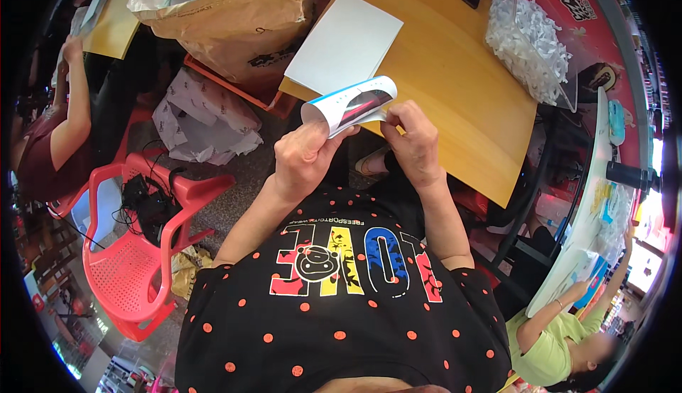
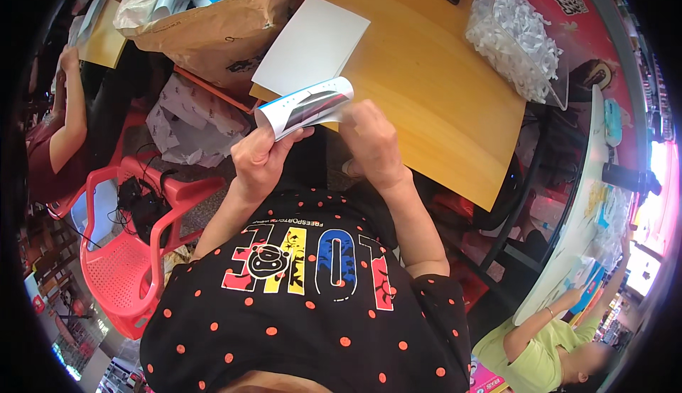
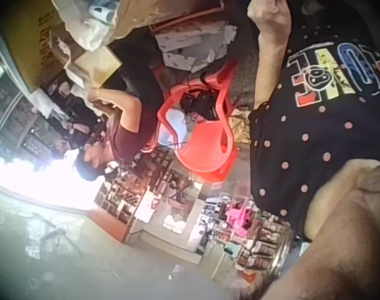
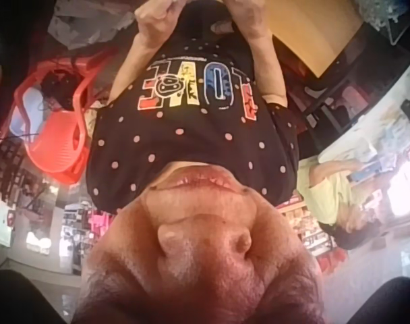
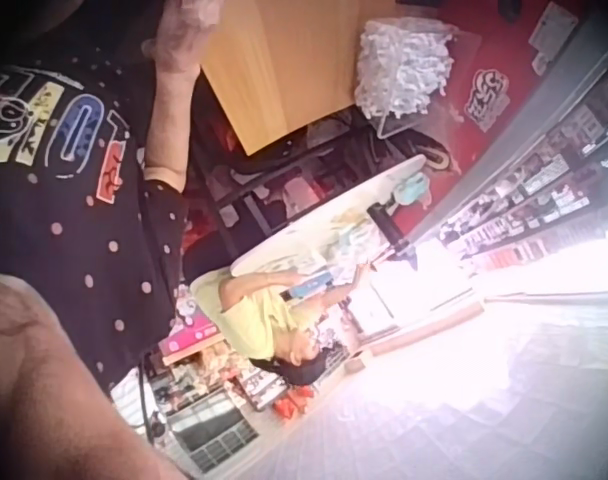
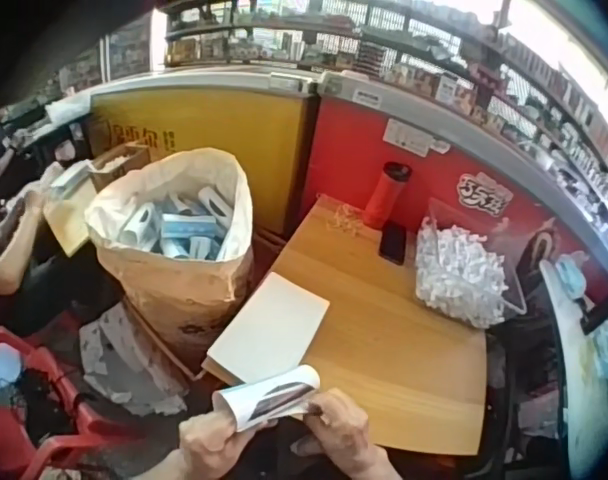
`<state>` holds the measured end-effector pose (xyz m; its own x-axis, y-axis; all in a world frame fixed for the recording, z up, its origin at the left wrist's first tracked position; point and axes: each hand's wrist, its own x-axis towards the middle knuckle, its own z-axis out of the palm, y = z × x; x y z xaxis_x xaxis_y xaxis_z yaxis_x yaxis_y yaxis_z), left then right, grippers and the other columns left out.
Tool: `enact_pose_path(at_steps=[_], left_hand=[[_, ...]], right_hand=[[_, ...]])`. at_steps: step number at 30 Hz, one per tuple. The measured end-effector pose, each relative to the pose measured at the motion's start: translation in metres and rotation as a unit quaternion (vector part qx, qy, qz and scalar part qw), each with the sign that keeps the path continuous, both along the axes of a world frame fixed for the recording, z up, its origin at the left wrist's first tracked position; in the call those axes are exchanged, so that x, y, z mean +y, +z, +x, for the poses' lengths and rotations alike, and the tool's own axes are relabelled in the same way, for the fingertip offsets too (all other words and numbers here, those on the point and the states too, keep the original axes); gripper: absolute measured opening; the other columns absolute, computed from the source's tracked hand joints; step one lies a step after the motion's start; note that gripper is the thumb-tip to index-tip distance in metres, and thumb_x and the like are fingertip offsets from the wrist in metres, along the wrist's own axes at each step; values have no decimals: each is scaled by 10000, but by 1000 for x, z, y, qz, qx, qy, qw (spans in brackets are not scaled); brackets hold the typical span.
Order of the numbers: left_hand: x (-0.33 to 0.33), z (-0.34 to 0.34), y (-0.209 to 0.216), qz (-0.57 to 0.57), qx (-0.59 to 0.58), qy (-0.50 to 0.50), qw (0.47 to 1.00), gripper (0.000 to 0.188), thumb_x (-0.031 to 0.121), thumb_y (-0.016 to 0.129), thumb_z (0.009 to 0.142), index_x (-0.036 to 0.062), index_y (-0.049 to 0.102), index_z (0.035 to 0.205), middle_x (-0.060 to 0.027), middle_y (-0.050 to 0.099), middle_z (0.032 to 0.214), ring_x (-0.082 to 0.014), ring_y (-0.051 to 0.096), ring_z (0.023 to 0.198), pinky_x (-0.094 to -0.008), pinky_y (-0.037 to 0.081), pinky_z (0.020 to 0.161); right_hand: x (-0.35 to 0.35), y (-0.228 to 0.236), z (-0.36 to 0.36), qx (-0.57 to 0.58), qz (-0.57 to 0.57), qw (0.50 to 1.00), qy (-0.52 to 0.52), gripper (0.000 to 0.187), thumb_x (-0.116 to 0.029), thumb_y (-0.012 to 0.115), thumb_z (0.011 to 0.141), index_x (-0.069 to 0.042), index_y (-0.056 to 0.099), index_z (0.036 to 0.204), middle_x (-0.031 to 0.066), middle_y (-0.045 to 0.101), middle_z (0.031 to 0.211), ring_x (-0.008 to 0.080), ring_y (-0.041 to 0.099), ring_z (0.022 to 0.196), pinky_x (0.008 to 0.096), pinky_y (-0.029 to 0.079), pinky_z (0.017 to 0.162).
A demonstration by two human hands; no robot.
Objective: The recorder is applying small black UV PROOF UMBRELLA labels to white instruction sheets.
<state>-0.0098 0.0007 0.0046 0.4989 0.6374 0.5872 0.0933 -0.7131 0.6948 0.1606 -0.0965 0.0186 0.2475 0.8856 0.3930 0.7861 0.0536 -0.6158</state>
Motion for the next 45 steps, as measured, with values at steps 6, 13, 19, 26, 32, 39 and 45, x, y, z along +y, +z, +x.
enact_pose_path(at_steps=[6,13,19,26,32,39,45], left_hand=[[6,-10,10,16,25,-30,999,192,38,740,750,2,667,924,-100,660,736,-220,654,625,-297,499,535],[10,-18,14,53,58,-79,994,207,1,733,736,-3,679,936,-130,703,831,-250,694,706,-288,527,600],[10,-24,7,70,72,-95,990,237,5,769,682,3,684,903,-141,687,807,-252,680,670,-294,516,576],[13,-26,5,99,59,-119,986,254,16,779,671,3,681,906,-107,645,705,-232,628,580,-304,469,526],[16,-24,6,120,50,-130,983,280,23,790,663,7,676,918,-90,634,680,-225,616,568,-299,465,525],[12,-20,4,105,56,-93,989,248,23,787,680,-1,670,897,-122,683,781,-250,676,674,-307,522,590],[9,-16,11,64,51,-94,992,238,9,773,701,-12,667,913,-149,699,861,-266,698,745,-306,544,630]], right_hand=[[-6,4,19,328,-87,938,-70,115,-94,668,822,9,639,862,14,591,727,84,509,666,237,422,612],[-3,12,28,338,-203,919,-4,185,-157,638,861,25,654,895,25,625,744,86,560,664,231,451,608],[-6,10,28,402,-283,871,13,212,-165,585,879,34,617,948,45,603,736,159,656,562,222,485,477],[-10,12,24,394,-284,874,15,190,-157,563,892,27,592,930,30,586,719,144,649,549,214,482,467],[-28,44,10,387,-243,889,31,135,-117,583,878,17,584,860,2,574,699,83,583,621,227,465,566],[-55,85,6,448,-102,868,187,49,10,623,804,-2,591,770,20,580,768,73,511,645,213,389,560],[-37,78,-1,209,-50,976,-15,134,-54,724,761,-5,657,866,73,633,875,161,607,805,281,475,670]])
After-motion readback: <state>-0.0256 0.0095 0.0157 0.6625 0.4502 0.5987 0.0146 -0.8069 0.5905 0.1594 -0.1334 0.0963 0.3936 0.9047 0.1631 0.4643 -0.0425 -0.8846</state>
